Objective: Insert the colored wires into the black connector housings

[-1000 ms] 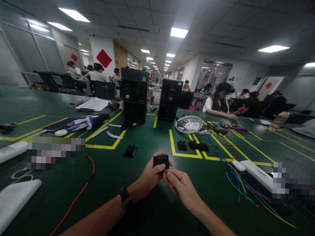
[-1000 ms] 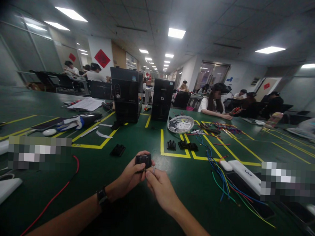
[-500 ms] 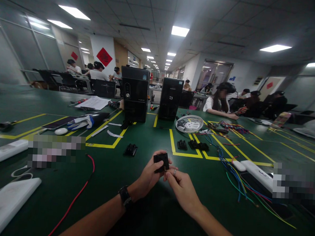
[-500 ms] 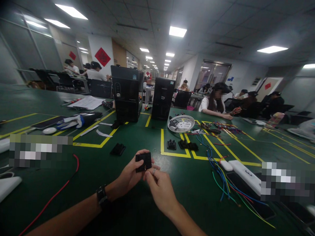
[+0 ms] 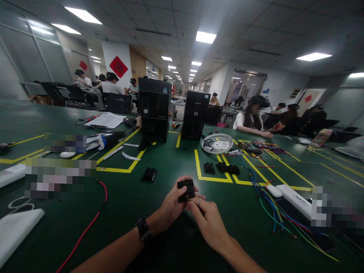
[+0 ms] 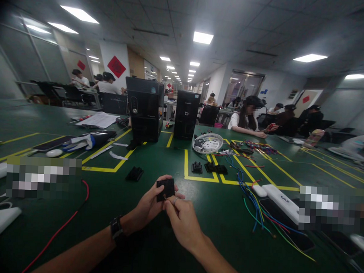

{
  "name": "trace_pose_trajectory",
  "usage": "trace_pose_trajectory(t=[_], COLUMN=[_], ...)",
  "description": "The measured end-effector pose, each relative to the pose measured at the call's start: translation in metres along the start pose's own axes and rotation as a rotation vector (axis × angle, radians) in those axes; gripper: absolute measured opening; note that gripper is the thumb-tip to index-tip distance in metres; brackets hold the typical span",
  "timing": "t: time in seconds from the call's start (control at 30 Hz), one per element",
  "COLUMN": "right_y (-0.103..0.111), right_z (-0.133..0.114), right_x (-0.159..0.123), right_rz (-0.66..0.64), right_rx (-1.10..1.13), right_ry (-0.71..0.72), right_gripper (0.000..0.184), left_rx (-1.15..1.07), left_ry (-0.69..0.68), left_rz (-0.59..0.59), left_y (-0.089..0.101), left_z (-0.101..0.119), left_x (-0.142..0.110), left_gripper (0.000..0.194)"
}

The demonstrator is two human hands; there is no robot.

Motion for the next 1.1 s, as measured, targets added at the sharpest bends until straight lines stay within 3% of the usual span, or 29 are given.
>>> trace_pose_trajectory(t=[0.37,0.83,1.1], right_y=[0.0043,0.0003,-0.0024], right_z=[-0.0023,0.0010,0.0040], right_x=[-0.0015,-0.0013,-0.0010], right_rz=[0.055,0.016,0.021], right_rx=[-0.004,-0.040,-0.070], right_ry=[0.025,0.021,0.006], right_gripper=[0.030,0.031,0.032], left_rx=[-0.006,0.022,0.299], left_ry=[-0.009,0.000,-0.046], left_rz=[0.001,-0.021,0.032], left_y=[0.0034,-0.0039,0.0031], left_z=[-0.0026,-0.0012,-0.0009], left_x=[-0.0008,-0.0028,-0.0030], left_gripper=[0.033,0.042,0.045])
Point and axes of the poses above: each hand's wrist, its own x-axis towards the middle knuckle, its own y-axis out of the back of the hand, z = x × y, the point moved 6 cm from there along x, towards the middle knuckle, and after that the axes turned 5 degrees about z, right-handed, at the moved point
